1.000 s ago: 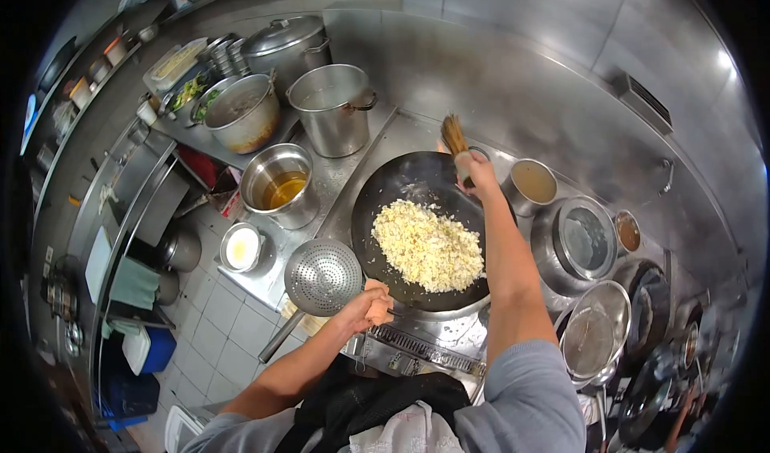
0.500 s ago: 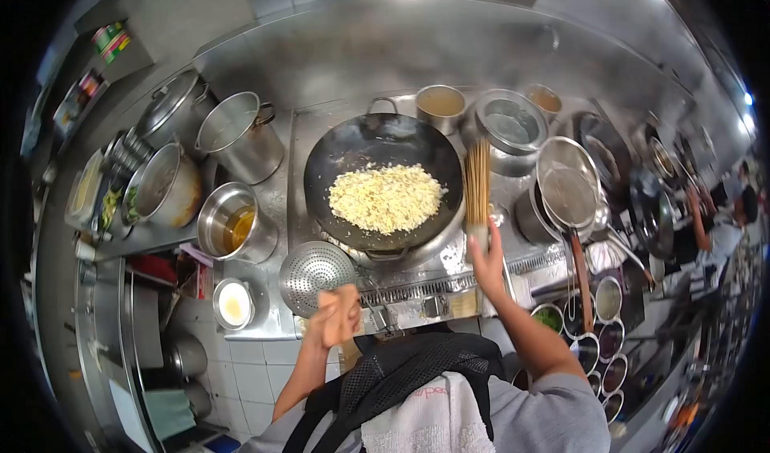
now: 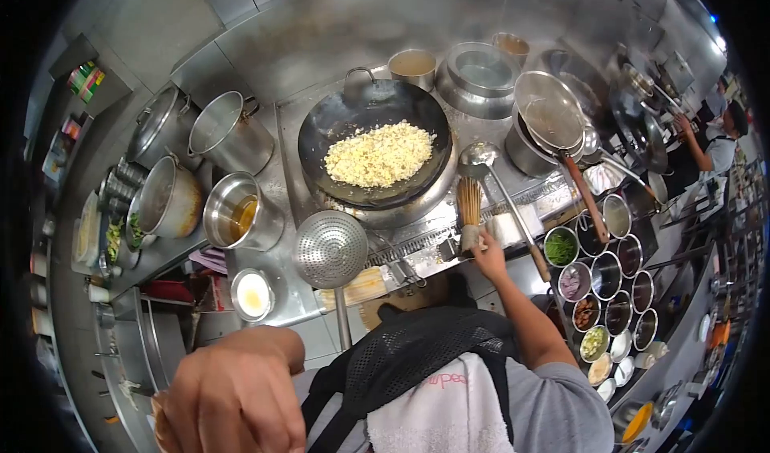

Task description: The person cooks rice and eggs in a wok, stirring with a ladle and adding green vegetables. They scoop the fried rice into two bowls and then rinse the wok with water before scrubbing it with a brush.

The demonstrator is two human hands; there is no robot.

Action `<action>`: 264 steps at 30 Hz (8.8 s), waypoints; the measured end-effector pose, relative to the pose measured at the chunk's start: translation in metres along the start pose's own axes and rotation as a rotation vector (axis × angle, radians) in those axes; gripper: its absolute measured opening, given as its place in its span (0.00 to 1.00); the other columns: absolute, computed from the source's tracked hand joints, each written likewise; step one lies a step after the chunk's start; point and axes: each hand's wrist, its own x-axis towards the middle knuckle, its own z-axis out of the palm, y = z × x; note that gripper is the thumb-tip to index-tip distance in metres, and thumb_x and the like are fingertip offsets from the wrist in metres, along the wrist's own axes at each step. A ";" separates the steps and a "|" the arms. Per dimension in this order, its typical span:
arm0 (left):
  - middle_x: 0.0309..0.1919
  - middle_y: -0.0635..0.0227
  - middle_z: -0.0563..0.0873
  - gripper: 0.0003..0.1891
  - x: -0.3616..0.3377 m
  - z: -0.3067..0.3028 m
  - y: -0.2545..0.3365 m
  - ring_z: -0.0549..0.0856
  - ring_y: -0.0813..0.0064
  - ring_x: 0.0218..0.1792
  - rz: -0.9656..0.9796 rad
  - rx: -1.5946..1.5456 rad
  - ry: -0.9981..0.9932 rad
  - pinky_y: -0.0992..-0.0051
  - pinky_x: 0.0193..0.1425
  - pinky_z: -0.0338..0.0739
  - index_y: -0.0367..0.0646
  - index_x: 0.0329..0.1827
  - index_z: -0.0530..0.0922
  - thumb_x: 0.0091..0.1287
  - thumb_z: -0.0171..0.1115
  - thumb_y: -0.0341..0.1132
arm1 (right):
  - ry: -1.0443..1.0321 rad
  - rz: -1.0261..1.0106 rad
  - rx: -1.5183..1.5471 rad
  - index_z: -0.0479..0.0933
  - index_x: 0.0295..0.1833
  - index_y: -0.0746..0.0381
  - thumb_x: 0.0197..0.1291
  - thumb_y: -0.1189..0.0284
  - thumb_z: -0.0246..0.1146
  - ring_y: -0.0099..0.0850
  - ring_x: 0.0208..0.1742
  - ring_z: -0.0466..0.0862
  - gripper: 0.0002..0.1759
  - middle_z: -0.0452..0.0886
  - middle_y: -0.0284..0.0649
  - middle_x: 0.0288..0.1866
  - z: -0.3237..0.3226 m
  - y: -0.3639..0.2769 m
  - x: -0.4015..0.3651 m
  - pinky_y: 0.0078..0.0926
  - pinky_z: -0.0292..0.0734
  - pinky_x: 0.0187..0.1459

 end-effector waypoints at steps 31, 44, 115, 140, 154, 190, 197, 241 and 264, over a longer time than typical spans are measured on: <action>0.41 0.65 0.81 0.11 -0.247 -0.215 -0.153 0.84 0.61 0.40 -0.197 -0.182 1.899 0.53 0.48 0.86 0.46 0.44 0.76 0.60 0.66 0.27 | -0.324 -0.051 0.696 0.50 0.83 0.58 0.75 0.73 0.56 0.16 0.18 0.67 0.36 0.70 0.28 0.24 -0.163 -0.081 -0.026 0.18 0.64 0.19; 0.34 0.60 0.83 0.06 -0.196 -0.158 -0.201 0.85 0.60 0.34 -0.166 0.021 1.935 0.59 0.35 0.86 0.44 0.41 0.77 0.68 0.60 0.36 | -0.812 -0.262 0.366 0.64 0.79 0.50 0.73 0.66 0.61 0.33 0.63 0.83 0.31 0.77 0.53 0.70 -0.236 -0.137 -0.056 0.31 0.75 0.63; 0.33 0.61 0.82 0.06 -0.279 -0.272 -0.161 0.86 0.60 0.28 -0.238 0.022 1.833 0.60 0.32 0.90 0.44 0.38 0.74 0.69 0.59 0.37 | -0.663 -0.144 0.349 0.54 0.83 0.40 0.74 0.68 0.56 0.21 0.17 0.67 0.36 0.66 0.29 0.20 -0.040 -0.187 0.100 0.23 0.67 0.17; 0.30 0.62 0.82 0.06 -0.220 -0.214 -0.187 0.83 0.66 0.27 -0.094 0.044 1.983 0.64 0.36 0.85 0.46 0.38 0.75 0.70 0.61 0.37 | -0.806 -0.339 -0.067 0.65 0.79 0.49 0.68 0.69 0.63 0.34 0.49 0.88 0.34 0.88 0.47 0.46 -0.210 -0.133 -0.014 0.32 0.78 0.55; 0.33 0.66 0.82 0.03 -0.257 -0.176 -0.181 0.84 0.67 0.32 -0.111 -0.003 1.871 0.59 0.32 0.84 0.51 0.39 0.74 0.68 0.61 0.33 | -0.598 -0.337 -0.022 0.65 0.78 0.47 0.68 0.69 0.62 0.52 0.38 0.87 0.33 0.85 0.56 0.36 -0.199 -0.146 -0.042 0.42 0.80 0.46; 0.27 0.64 0.81 0.12 -0.294 -0.274 -0.173 0.86 0.65 0.22 -0.161 -0.007 1.816 0.74 0.19 0.84 0.42 0.40 0.75 0.73 0.58 0.43 | -0.452 -0.098 0.514 0.47 0.85 0.45 0.75 0.71 0.54 0.18 0.18 0.69 0.38 0.68 0.29 0.22 -0.050 -0.169 0.085 0.21 0.68 0.18; 0.29 0.62 0.84 0.12 -0.293 -0.270 -0.168 0.86 0.65 0.24 -0.154 -0.005 1.784 0.67 0.29 0.88 0.41 0.34 0.78 0.71 0.60 0.41 | -0.734 -0.015 0.434 0.48 0.84 0.46 0.75 0.72 0.54 0.20 0.18 0.68 0.38 0.68 0.29 0.22 -0.079 -0.178 0.086 0.22 0.66 0.17; 0.28 0.66 0.82 0.10 -0.290 -0.271 -0.168 0.87 0.68 0.26 -0.206 0.004 1.835 0.71 0.25 0.87 0.43 0.37 0.77 0.71 0.58 0.41 | -0.967 0.177 0.454 0.53 0.84 0.42 0.76 0.70 0.53 0.20 0.16 0.68 0.34 0.68 0.30 0.22 -0.107 -0.227 0.076 0.20 0.67 0.18; 0.33 0.60 0.84 0.12 -0.293 -0.277 -0.170 0.88 0.61 0.29 -0.184 0.020 1.801 0.59 0.35 0.91 0.43 0.37 0.77 0.73 0.60 0.42 | -0.962 0.244 0.423 0.53 0.84 0.41 0.75 0.68 0.54 0.20 0.18 0.68 0.35 0.66 0.29 0.21 -0.139 -0.204 0.046 0.23 0.66 0.19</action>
